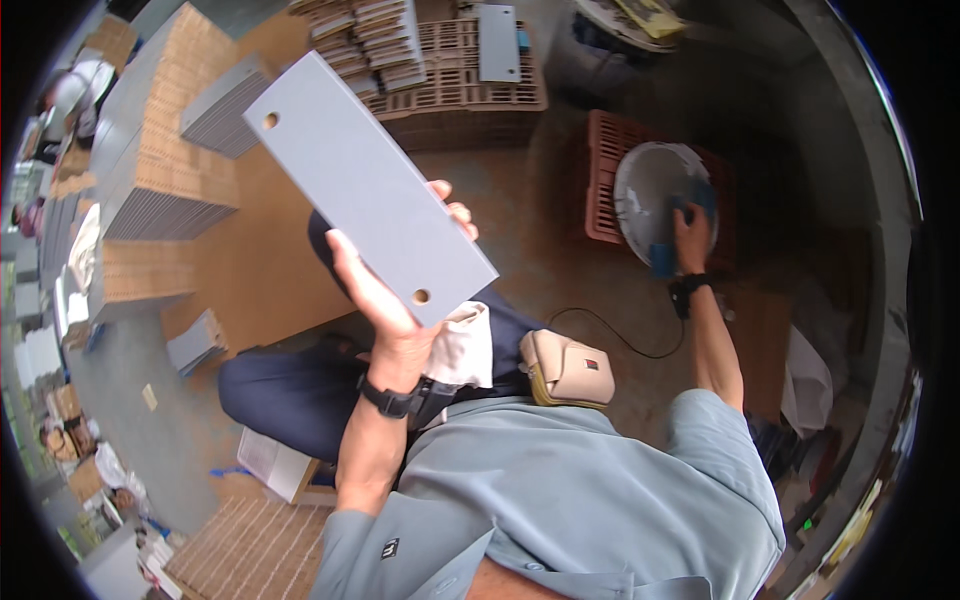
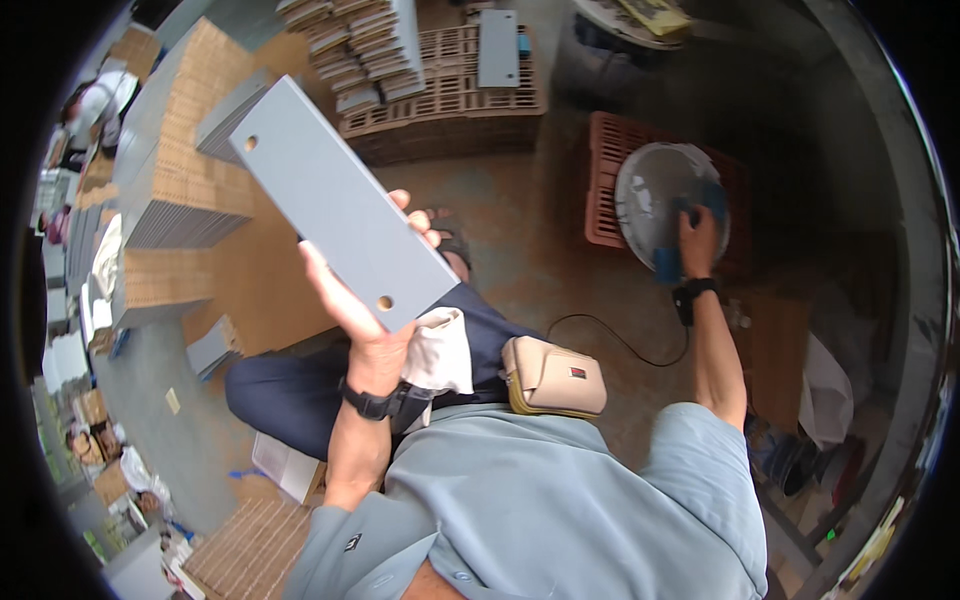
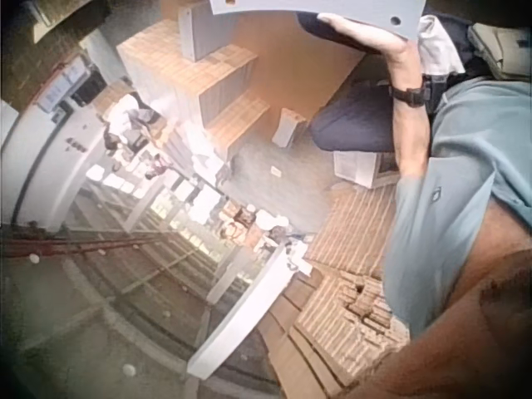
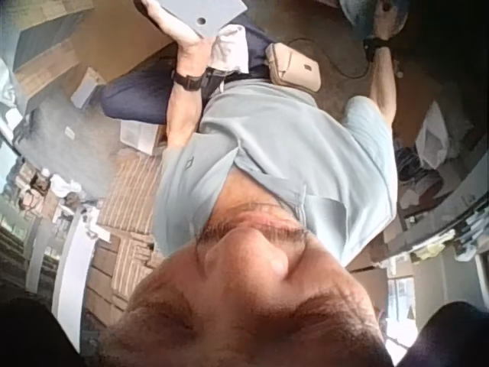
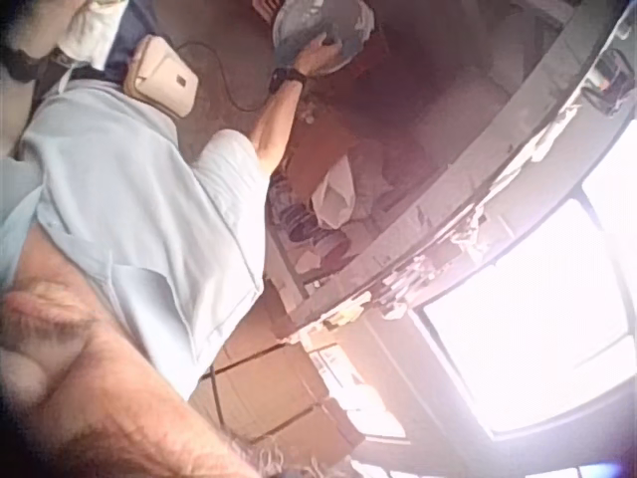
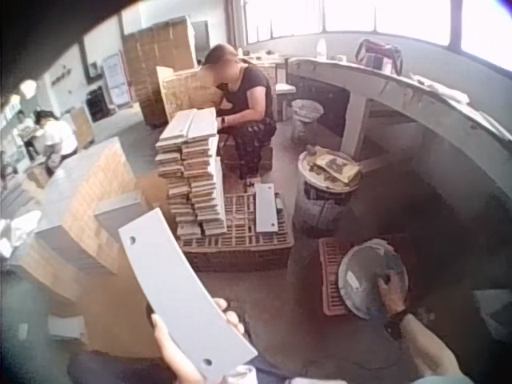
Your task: Wiping and sanding wooden furniture panels in a factory workshop.
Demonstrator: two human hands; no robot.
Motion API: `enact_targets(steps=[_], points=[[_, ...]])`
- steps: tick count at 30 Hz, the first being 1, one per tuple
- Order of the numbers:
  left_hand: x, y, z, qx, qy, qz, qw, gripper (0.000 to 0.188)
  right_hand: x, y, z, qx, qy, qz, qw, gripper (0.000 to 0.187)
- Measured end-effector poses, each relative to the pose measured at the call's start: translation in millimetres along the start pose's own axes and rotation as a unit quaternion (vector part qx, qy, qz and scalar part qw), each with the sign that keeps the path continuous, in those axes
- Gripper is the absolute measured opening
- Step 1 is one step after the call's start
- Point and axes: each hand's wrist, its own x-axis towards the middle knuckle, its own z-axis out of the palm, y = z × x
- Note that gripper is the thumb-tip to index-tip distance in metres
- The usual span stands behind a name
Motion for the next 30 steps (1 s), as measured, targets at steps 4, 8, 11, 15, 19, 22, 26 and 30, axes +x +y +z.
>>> enact_targets(steps=[4, 8, 11, 15, 19, 22, 26, 30], points=[[6, -1, 1, 0.038, 0.005, 0.028, 0.999, 0.094, -17, -126, -31, 0.141, -0.025, -0.016, 0.990, 0.030], [11, -4, 1, 0.076, 0.021, 0.067, 0.995, 0.091, -63, -244, -68, 0.323, -0.076, -0.173, 0.927, 0.028], [12, -6, -1, 0.073, 0.043, 0.074, 0.994, 0.090, -101, -289, -79, 0.373, -0.125, -0.226, 0.891, 0.037], [13, -6, -4, 0.086, 0.041, 0.098, 0.991, 0.090, -127, -320, -78, 0.341, -0.091, -0.330, 0.876, 0.043], [13, -7, -5, 0.101, 0.056, 0.113, 0.987, 0.090, -134, -332, -69, 0.329, -0.092, -0.339, 0.877, 0.046], [12, -7, -3, 0.105, 0.063, 0.120, 0.985, 0.087, -136, -339, -66, 0.325, -0.112, -0.338, 0.876, 0.045], [13, -8, -3, 0.107, 0.072, 0.121, 0.984, 0.084, -132, -346, -63, 0.311, -0.098, -0.366, 0.872, 0.046], [13, -8, -4, 0.094, 0.079, 0.121, 0.985, 0.085, -132, -350, -59, 0.318, -0.104, -0.360, 0.871, 0.045]])
